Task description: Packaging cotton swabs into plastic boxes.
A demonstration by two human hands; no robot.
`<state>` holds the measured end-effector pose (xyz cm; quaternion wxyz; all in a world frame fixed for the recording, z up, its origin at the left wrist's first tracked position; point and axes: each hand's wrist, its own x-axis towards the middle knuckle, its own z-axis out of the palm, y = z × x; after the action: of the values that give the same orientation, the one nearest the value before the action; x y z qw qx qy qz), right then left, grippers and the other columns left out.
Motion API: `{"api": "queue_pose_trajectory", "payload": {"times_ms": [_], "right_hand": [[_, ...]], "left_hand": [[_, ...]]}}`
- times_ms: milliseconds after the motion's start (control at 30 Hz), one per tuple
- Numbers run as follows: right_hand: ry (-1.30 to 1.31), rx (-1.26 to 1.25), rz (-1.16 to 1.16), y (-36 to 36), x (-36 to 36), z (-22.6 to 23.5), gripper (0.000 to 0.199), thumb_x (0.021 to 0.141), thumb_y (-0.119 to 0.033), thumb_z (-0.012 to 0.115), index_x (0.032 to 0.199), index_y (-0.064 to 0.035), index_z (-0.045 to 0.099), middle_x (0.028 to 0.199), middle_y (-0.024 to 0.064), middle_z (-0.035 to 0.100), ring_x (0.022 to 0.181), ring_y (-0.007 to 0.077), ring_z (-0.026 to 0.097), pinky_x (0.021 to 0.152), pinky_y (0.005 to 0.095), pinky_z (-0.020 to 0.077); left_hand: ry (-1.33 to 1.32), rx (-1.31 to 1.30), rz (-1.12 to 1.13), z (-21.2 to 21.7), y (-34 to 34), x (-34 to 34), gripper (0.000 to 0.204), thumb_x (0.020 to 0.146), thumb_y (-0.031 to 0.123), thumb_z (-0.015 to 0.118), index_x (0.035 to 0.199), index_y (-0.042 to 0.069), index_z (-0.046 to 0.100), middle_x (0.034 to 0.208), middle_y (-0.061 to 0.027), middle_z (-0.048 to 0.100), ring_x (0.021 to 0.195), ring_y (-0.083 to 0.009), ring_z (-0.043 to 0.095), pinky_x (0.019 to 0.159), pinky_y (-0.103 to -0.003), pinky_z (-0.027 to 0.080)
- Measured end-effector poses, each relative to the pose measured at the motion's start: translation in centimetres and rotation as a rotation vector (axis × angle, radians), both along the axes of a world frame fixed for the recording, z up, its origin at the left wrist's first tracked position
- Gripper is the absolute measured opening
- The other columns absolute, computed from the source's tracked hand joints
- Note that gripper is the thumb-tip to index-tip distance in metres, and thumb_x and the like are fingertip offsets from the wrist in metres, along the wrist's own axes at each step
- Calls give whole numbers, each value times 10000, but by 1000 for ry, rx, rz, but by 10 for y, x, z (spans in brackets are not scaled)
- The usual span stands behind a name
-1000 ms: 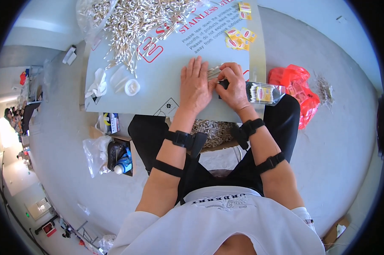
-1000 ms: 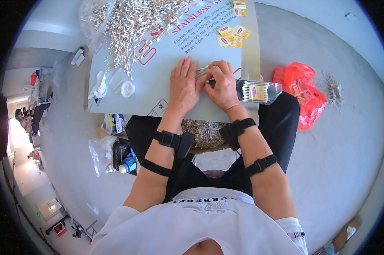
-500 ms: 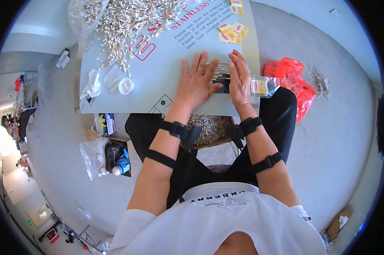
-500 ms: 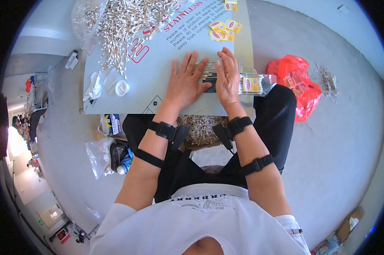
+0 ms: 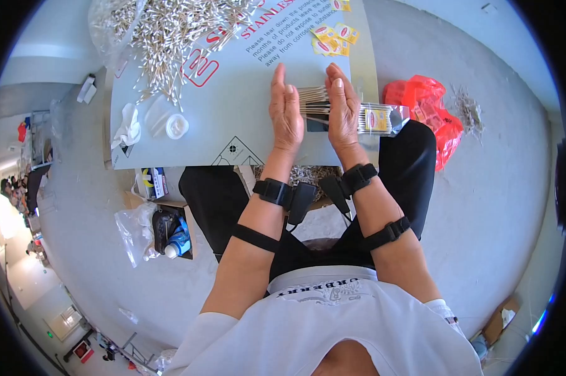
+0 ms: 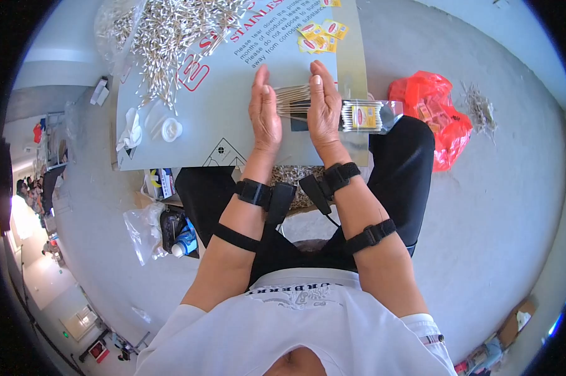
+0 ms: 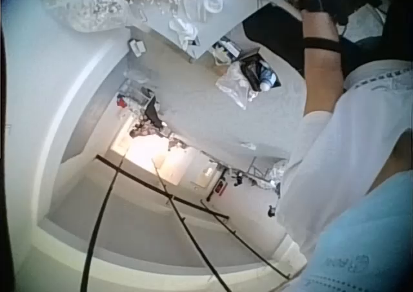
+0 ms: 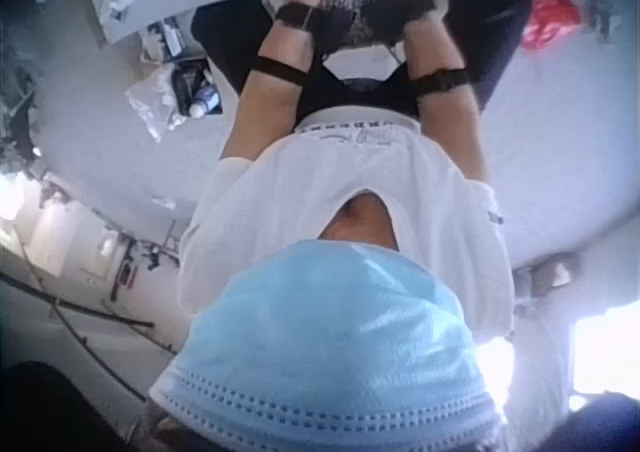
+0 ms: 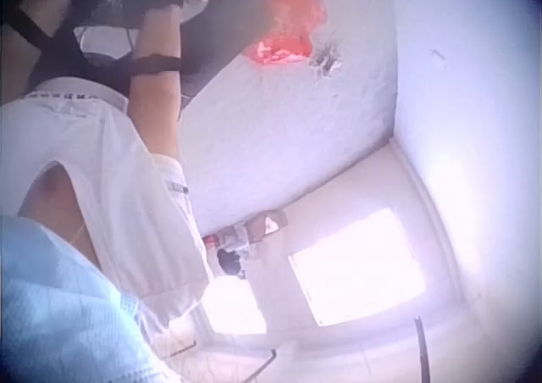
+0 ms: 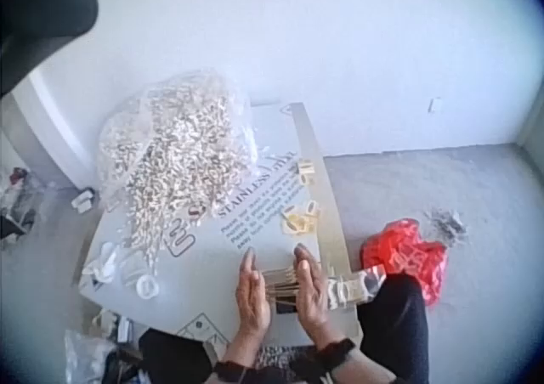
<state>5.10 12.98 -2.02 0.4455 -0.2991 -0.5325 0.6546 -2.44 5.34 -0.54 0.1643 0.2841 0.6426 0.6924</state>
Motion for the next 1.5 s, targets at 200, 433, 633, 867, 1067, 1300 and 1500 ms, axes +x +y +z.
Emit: {"api": "queue_pose_trajectory", "payload": {"times_ms": [200,433,633,867,1067,1300,1500], "right_hand": [[95,-156,7,2,9,4,449,1037,-248,459,1362,62,468,1365,145,514,1280,210,480,1100,327,377],[-628,740,196,-9,51,44,177,687,-34,721,840,-39,633,934,102,564,908,338,563,785,419,490],[-685,858,205,-16,49,29,84,713,-20,683,774,-41,630,891,94,563,881,304,567,752,420,490],[-672,755,84,-17,52,25,118,713,29,646,812,-22,607,915,114,567,892,330,560,779,430,489],[-389,438,-120,-26,48,20,279,800,94,571,1066,9,580,1186,162,560,1113,293,568,946,349,469],[-166,187,-31,-24,39,15,309,876,124,500,1173,49,540,1314,146,502,1202,209,521,1037,306,420],[-149,190,-39,-25,41,9,314,880,131,497,1181,53,540,1319,140,501,1204,212,521,1038,308,418]], "left_hand": [[69,-30,-43,1,-10,2,505,981,233,478,1412,-17,395,1459,-177,417,1351,-264,390,1125,-366,283],[329,-230,-74,-6,-44,-27,468,848,6,566,1311,8,503,1444,-168,445,1362,-321,387,1131,-406,300],[875,-634,-223,7,-22,-10,551,944,238,554,1445,78,392,1530,-138,338,1438,-317,267,1166,-498,193],[1017,-762,-356,5,-37,-2,617,929,367,557,1453,90,384,1545,-109,320,1441,-261,273,1159,-536,198],[982,-769,-360,5,-36,-4,624,938,331,550,1477,92,344,1560,-116,289,1457,-270,233,1172,-490,202],[596,-451,-120,0,-43,-15,565,941,229,544,1445,38,376,1543,-167,302,1443,-325,252,1167,-487,206],[963,-842,-180,7,-38,8,607,959,304,531,1463,25,338,1554,-162,277,1449,-319,235,1166,-509,186]]}}
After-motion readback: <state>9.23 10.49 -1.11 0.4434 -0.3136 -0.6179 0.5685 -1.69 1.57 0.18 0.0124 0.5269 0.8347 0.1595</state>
